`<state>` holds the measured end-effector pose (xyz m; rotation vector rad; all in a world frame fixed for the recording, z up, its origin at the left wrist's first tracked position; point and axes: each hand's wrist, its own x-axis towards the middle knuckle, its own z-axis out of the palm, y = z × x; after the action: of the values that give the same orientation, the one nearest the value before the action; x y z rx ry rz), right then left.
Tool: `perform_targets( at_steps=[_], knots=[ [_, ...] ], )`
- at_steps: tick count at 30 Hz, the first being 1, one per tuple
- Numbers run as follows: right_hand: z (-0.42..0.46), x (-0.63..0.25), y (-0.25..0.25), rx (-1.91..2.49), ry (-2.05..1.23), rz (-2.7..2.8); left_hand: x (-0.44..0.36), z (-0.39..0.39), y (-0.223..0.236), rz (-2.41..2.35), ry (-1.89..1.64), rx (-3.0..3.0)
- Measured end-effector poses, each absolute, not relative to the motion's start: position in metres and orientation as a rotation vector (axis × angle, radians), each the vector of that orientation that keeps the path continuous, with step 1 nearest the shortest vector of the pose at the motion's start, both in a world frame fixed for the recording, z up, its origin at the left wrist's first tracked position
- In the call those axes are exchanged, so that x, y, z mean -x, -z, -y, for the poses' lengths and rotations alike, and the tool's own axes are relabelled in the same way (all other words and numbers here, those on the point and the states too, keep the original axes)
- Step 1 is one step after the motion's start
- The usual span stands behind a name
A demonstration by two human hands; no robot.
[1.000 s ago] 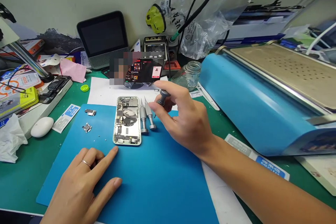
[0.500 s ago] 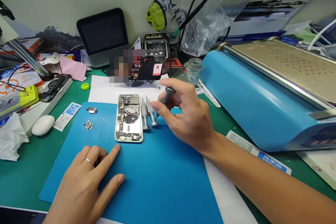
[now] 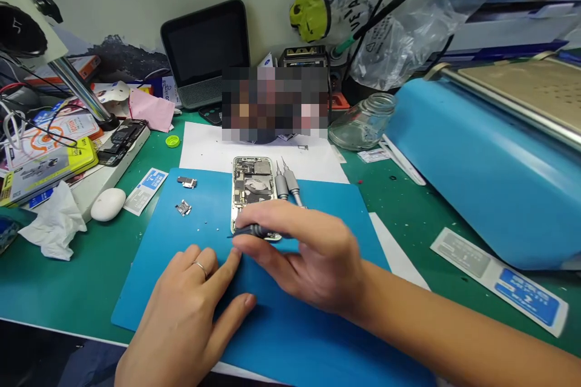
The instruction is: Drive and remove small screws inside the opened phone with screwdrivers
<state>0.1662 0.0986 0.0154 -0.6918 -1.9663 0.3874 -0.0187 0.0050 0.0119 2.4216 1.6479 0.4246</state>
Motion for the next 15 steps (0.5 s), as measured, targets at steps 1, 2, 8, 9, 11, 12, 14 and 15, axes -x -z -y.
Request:
perform_targets(
  at_steps=[1, 2, 8, 9, 11, 12, 14, 15],
  knots=[
    [-0.1, -0.161, -0.012, 0.587, -0.375, 1.916, 0.019, -0.005, -0.012, -1.643, -0.421, -2.415],
    [-0.104, -0.157, -0.008, 0.556, -0.397, 1.908, 0.019, -0.005, -0.012, -1.642, -0.415, -2.407],
    [-0.118, -0.15, 0.006, 0.512, -0.422, 1.971, 0.021, -0.005, -0.015, -1.612, -0.368, -2.371],
    [-0.119, -0.15, 0.006, 0.505, -0.43, 1.974, 0.021, -0.005, -0.016, -1.608, -0.366, -2.374],
    [-0.119, -0.151, 0.006, 0.471, -0.432, 1.99, 0.021, -0.005, -0.016, -1.608, -0.381, -2.383],
    [-0.119, -0.151, 0.007, 0.461, -0.434, 2.003, 0.021, -0.005, -0.016, -1.607, -0.392, -2.387],
    [-0.119, -0.151, 0.008, 0.445, -0.437, 2.015, 0.02, -0.004, -0.015, -1.606, -0.415, -2.393],
    [-0.119, -0.152, 0.008, 0.441, -0.443, 2.016, 0.02, -0.004, -0.015, -1.607, -0.426, -2.396]
  ],
)
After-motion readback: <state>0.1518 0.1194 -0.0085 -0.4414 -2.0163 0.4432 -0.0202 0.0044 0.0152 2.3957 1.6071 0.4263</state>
